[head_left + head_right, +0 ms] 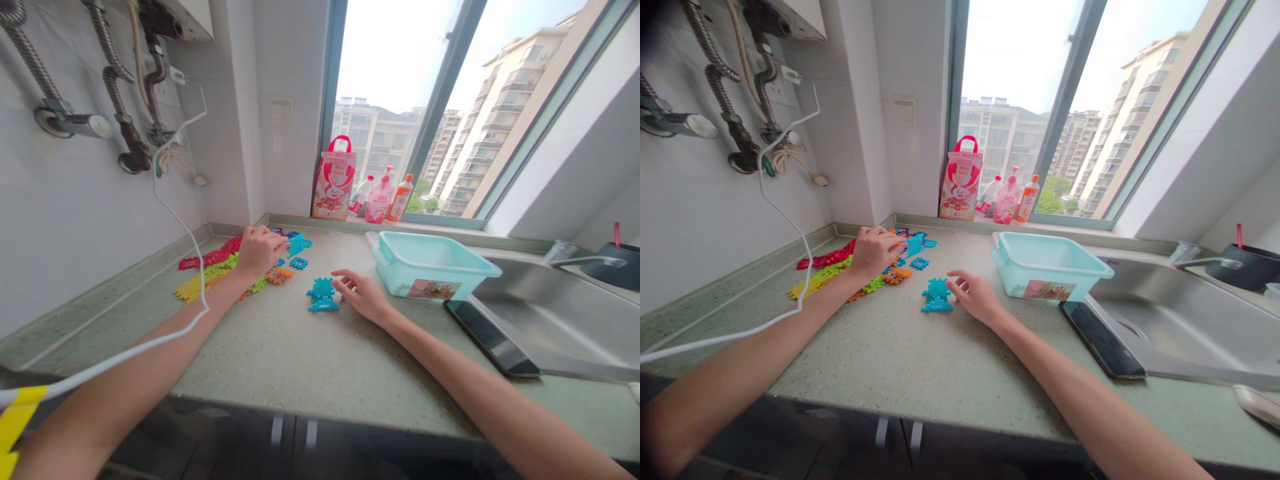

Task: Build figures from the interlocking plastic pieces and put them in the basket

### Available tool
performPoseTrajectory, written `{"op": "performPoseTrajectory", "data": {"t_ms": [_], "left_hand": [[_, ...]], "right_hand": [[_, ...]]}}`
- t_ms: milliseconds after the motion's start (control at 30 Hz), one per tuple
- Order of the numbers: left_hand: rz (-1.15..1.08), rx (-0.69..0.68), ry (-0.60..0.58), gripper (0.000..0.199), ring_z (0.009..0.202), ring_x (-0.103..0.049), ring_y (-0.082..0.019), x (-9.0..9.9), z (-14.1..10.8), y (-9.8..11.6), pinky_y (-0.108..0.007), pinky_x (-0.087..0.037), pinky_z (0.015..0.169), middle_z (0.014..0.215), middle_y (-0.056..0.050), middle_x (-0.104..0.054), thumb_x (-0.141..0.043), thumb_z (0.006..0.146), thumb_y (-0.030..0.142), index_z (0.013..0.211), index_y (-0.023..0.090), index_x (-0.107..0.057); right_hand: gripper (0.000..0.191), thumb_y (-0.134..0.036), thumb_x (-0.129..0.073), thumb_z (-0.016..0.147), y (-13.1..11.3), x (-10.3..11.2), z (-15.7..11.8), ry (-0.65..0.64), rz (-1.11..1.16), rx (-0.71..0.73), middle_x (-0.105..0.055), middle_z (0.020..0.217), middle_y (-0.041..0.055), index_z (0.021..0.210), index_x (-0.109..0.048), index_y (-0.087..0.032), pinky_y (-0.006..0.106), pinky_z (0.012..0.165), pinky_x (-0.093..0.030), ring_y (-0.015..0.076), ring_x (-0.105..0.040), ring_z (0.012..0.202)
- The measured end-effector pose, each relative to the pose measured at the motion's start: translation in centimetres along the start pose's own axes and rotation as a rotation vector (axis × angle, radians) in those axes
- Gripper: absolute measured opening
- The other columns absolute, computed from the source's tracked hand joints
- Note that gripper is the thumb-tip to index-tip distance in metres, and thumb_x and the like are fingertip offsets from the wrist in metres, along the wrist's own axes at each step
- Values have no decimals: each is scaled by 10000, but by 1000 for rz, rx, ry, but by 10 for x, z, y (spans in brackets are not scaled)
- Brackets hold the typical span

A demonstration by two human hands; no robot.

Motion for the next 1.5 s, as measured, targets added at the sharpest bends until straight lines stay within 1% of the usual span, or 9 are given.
{"op": "performPoseTrajectory", "data": {"t_ms": [133, 233, 433, 633, 800, 1000, 1167, 1300, 1500], "left_hand": [[-100, 83, 8, 274, 1071, -629, -291, 3, 1, 13, -479, -377, 963, 1068, -23, -815, -609, 1032, 479, 1066, 326, -834], [-193, 151, -78, 303, 1047, -645, -288, -2, -2, 32, -475, -400, 972, 1050, -36, -816, -601, 1025, 482, 1016, 312, -852], [-201, 6, -300, 309, 1084, -608, -314, -20, -12, 68, -490, -414, 978, 1086, -41, -812, -619, 999, 485, 952, 300, -862], [-296, -42, -345, 266, 1088, -641, -294, -26, -14, 72, -456, -453, 993, 1116, -47, -801, -635, 985, 396, 1146, 296, -821], [-465, -137, -412, 432, 1054, -694, -237, -26, -16, 77, -372, -496, 980, 1084, -18, -798, -601, 959, 216, 1380, 271, -676], [-476, -197, -405, 443, 1031, -711, -228, -24, -16, 81, -383, -498, 1011, 1116, -39, -783, -580, 941, 149, 1358, 271, -666], [-514, -93, -401, 332, 974, -728, -228, -29, -14, 80, -330, -539, 904, 1009, -50, -800, -551, 980, 204, 1218, 256, -777], [-550, 5, -436, 327, 871, -742, -211, -36, -11, 77, -292, -552, 824, 937, -32, -812, -585, 944, 197, 1177, 247, -809], [-405, -55, -404, 318, 947, -720, -241, -34, -12, 79, -342, -542, 901, 974, -67, -798, -579, 984, 244, 1207, 261, -805]], "right_hand": [[429, -538, -558, 1011, 5, 6, 2, 82, -1, -8, -767, 861, 39, 1258, -701, -218, 281, 656, -546, 178, -716, 693], [384, -487, -563, 1024, 13, 10, 6, 113, -44, -18, -785, 949, 54, 1280, -695, -235, 288, 697, -562, 186, -738, 764], [227, -318, -636, 992, 28, 14, 14, 45, -188, 43, -771, 1094, 81, 1142, -780, -229, 325, 849, -556, 190, -727, 870], [252, -269, -640, 987, 31, 11, 19, -19, -184, 97, -761, 1114, 79, 1189, -785, -225, 297, 846, -534, 166, -699, 848], [265, -216, -675, 946, 25, 2, 21, -80, -162, 136, -769, 1088, 68, 1184, -789, -223, 280, 811, -534, 162, -688, 840], [173, -191, -720, 900, 22, 1, 21, -65, -188, 111, -786, 991, 55, 1046, -810, -206, 293, 812, -536, 174, -692, 826], [157, -215, -745, 887, 24, 2, 20, -60, -178, 106, -791, 968, 44, 1018, -831, -228, 293, 822, -534, 186, -704, 833], [186, -171, -751, 868, 25, 0, 19, -17, -206, 73, -781, 905, 30, 1009, -847, -246, 283, 815, -528, 185, -707, 805], [187, -173, -743, 891, 19, -3, 19, -24, -304, 97, -773, 908, 25, 1011, -847, -271, 272, 809, -517, 181, -706, 798]]}}
Point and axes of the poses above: each hand's wrist, its own z-axis towards the middle knuckle, its own x-axis out of the back of the hand, y = z × x, the point moved 3 cm from there along z, towards the middle knuckle
